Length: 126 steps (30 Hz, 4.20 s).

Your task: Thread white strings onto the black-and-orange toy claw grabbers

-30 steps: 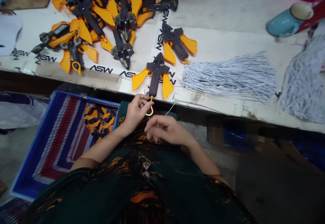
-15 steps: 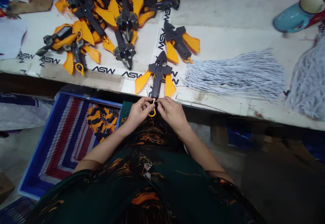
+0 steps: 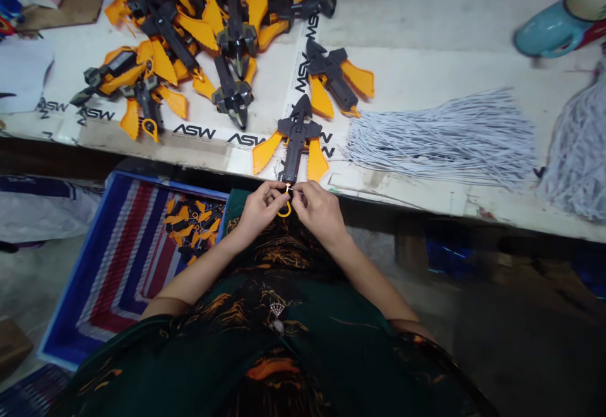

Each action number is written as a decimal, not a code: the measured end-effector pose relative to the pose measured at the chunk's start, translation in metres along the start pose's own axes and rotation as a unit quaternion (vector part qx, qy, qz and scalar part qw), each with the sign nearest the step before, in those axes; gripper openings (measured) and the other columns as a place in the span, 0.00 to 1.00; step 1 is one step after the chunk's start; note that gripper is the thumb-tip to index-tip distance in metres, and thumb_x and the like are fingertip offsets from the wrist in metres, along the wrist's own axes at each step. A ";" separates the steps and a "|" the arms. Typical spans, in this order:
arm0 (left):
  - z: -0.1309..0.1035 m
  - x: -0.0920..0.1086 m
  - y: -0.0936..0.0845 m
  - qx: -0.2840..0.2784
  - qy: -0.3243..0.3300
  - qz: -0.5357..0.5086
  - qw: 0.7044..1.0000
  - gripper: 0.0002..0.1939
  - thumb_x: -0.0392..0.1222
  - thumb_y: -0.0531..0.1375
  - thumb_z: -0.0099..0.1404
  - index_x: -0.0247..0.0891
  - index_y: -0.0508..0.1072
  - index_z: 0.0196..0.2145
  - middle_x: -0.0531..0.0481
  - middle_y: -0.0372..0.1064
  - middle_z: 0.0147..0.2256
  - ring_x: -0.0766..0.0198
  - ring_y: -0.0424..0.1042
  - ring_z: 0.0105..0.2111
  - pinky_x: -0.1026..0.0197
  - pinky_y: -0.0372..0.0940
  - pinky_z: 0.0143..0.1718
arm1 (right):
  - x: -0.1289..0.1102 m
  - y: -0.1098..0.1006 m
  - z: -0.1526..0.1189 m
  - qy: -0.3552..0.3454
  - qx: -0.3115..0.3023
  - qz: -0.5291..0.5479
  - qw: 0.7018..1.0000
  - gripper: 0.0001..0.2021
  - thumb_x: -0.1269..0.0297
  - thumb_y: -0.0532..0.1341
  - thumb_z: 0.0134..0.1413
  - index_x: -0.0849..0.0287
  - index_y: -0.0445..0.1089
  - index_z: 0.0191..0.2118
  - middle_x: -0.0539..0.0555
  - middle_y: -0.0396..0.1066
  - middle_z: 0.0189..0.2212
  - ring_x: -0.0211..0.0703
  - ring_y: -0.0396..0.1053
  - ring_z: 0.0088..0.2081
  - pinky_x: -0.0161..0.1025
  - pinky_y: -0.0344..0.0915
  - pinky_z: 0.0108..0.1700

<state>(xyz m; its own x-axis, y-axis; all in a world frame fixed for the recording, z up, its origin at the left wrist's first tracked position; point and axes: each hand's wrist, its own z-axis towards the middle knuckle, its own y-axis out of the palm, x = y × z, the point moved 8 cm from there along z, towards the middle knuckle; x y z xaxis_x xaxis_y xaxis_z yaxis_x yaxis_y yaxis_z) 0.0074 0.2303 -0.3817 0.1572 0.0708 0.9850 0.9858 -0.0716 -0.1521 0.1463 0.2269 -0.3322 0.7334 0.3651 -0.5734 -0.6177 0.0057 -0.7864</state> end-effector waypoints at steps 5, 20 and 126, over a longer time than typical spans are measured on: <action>0.000 -0.002 0.000 0.000 -0.005 -0.001 1.000 0.16 0.48 0.66 0.61 0.36 0.74 0.42 0.55 0.70 0.25 0.71 0.65 0.23 0.68 0.59 0.26 | 0.000 0.006 0.000 0.008 0.009 0.017 1.000 0.10 0.67 0.53 0.67 0.60 0.72 0.41 0.57 0.76 0.36 0.43 0.72 0.35 0.36 0.65 0.39; 0.018 0.006 0.007 -0.097 0.014 0.073 0.992 0.14 0.52 0.56 0.69 0.39 0.69 0.33 0.58 0.63 0.21 0.69 0.64 0.22 0.67 0.59 0.27 | -0.004 -0.003 0.003 0.006 -0.001 -0.003 1.000 0.11 0.65 0.53 0.69 0.58 0.71 0.48 0.56 0.77 0.40 0.43 0.74 0.38 0.36 0.64 0.35; -0.008 0.041 -0.070 0.010 0.035 -0.124 0.992 0.20 0.60 0.66 0.61 0.38 0.75 0.31 0.54 0.68 0.23 0.73 0.57 0.18 0.67 0.53 0.19 | -0.050 0.025 0.038 0.002 -0.003 0.350 0.937 0.10 0.57 0.59 0.65 0.57 0.73 0.41 0.53 0.75 0.36 0.39 0.72 0.37 0.39 0.70 0.42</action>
<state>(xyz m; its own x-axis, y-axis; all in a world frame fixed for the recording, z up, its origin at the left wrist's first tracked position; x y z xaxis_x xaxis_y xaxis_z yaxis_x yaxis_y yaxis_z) -0.0558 0.2305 -0.3303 -0.0945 0.0141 0.9954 0.9946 -0.0409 0.0950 0.0836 0.2440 -0.3149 0.1499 0.2735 -0.9501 -0.9464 -0.2385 -0.2180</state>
